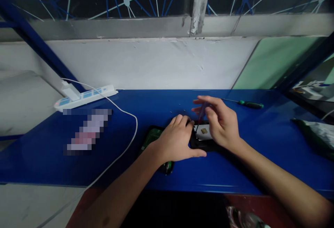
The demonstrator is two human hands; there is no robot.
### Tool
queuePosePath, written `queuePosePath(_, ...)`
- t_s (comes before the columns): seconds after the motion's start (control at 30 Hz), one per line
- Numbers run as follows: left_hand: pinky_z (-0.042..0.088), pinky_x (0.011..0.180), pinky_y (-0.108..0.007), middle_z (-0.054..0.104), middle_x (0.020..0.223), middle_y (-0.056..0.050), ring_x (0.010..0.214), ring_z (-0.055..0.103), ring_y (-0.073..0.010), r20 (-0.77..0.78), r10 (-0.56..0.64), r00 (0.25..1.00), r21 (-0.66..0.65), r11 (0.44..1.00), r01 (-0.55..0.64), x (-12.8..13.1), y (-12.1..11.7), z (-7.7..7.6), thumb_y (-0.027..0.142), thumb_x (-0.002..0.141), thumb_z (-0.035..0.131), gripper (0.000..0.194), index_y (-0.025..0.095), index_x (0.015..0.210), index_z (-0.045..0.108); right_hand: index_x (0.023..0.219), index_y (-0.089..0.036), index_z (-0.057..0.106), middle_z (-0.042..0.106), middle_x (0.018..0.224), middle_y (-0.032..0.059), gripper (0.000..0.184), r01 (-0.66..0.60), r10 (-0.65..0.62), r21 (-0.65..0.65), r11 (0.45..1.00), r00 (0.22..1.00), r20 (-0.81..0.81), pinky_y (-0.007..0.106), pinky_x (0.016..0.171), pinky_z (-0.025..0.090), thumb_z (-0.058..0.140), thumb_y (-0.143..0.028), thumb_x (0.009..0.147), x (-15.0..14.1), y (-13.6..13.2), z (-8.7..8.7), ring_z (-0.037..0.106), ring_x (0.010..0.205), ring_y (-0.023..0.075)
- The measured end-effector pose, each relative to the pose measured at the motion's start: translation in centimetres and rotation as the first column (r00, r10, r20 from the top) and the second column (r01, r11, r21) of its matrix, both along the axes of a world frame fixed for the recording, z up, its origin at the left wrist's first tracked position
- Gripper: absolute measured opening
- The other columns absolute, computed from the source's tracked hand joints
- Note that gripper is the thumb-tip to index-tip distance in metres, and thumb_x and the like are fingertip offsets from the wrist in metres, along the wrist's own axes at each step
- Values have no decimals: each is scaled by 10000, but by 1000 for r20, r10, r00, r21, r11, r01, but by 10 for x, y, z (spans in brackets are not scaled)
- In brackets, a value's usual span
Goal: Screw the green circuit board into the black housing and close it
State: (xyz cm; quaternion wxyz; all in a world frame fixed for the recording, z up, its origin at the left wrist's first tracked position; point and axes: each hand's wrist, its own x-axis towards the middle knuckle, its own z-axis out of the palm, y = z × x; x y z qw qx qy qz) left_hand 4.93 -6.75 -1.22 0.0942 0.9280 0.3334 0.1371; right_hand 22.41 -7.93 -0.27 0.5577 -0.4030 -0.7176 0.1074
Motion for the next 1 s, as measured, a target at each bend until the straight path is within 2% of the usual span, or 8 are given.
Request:
queuePosePath(0.13, 381, 1065, -498, 581, 1226, -159, 1153, 499, -361, 8, 3, 1000, 8, 1000, -3, 0, 0, -2, 714, 725, 735, 831, 120, 1281, 562, 1171, -259, 634, 613, 1128, 62, 225, 60, -61, 43, 997, 998, 23, 327, 687, 625, 600, -261, 948, 1, 3, 1, 688, 895, 170)
queuePosePath(0.27, 370, 1077, -504, 574, 1250, -167, 1170, 495, -367, -3, 3, 1000, 6, 1000, -3, 0, -1, -1, 709, 728, 738, 864, 112, 1320, 537, 1090, -273, 684, 550, 1015, 43, 212, 103, -107, 102, 989, 994, 33, 324, 657, 629, 710, -270, 880, 2, 6, 2, 641, 829, 153)
queuePosePath(0.33, 379, 1069, -497, 569, 1256, -175, 1172, 495, -367, -5, 2, 1000, 6, 1000, -2, 1, -1, 0, 707, 729, 736, 870, 99, 1318, 535, 1092, -277, 688, 574, 984, 31, 209, 110, -114, 125, 986, 993, 30, 314, 654, 625, 700, -237, 887, 2, 5, 2, 654, 803, 143)
queuePosePath(0.43, 389, 1057, -493, 572, 1252, -170, 1164, 499, -364, 1, 0, 1000, 8, 1000, 0, 0, -1, 0, 717, 731, 726, 843, 105, 1285, 550, 1223, -275, 634, 645, 1057, 34, 290, 81, -82, 89, 993, 996, 14, 298, 671, 624, 591, -185, 951, 1, 1, 3, 700, 809, 133)
queuePosePath(0.57, 398, 1042, -492, 578, 1237, -171, 1148, 502, -360, 6, 5, 1000, 20, 1000, -5, -1, 0, -3, 727, 732, 718, 834, 100, 1260, 561, 1300, -257, 580, 681, 1183, 56, 347, 22, -22, 39, 999, 1000, 2, 315, 754, 630, 411, -155, 1014, 0, 0, 2, 724, 946, 155)
queuePosePath(0.7, 375, 1072, -493, 581, 1242, -170, 1166, 492, -358, 4, 3, 1000, 36, 999, -3, -1, 0, -4, 740, 730, 710, 859, 96, 1275, 553, 1207, -261, 622, 615, 1197, 79, 245, 60, -62, 72, 996, 998, 25, 376, 751, 632, 535, -244, 979, 2, 4, 0, 691, 970, 194)
queuePosePath(0.87, 380, 1061, -506, 570, 1267, -154, 1163, 497, -357, -16, -4, 1000, 43, 999, 4, -1, -1, -1, 731, 753, 697, 836, 139, 1318, 528, 1108, -287, 678, 563, 972, 41, 224, 151, -161, 138, 979, 984, 69, 363, 677, 616, 703, -295, 886, 5, 7, 1, 625, 805, 166)
queuePosePath(1.0, 394, 1042, -493, 568, 1224, -163, 1131, 502, -356, -35, -3, 999, 52, 999, 5, -1, -1, 0, 741, 763, 678, 815, 117, 1274, 568, 1272, -271, 596, 635, 1027, 47, 322, 109, -110, 58, 992, 994, 14, 331, 695, 620, 596, -234, 952, 3, 3, 2, 693, 829, 163)
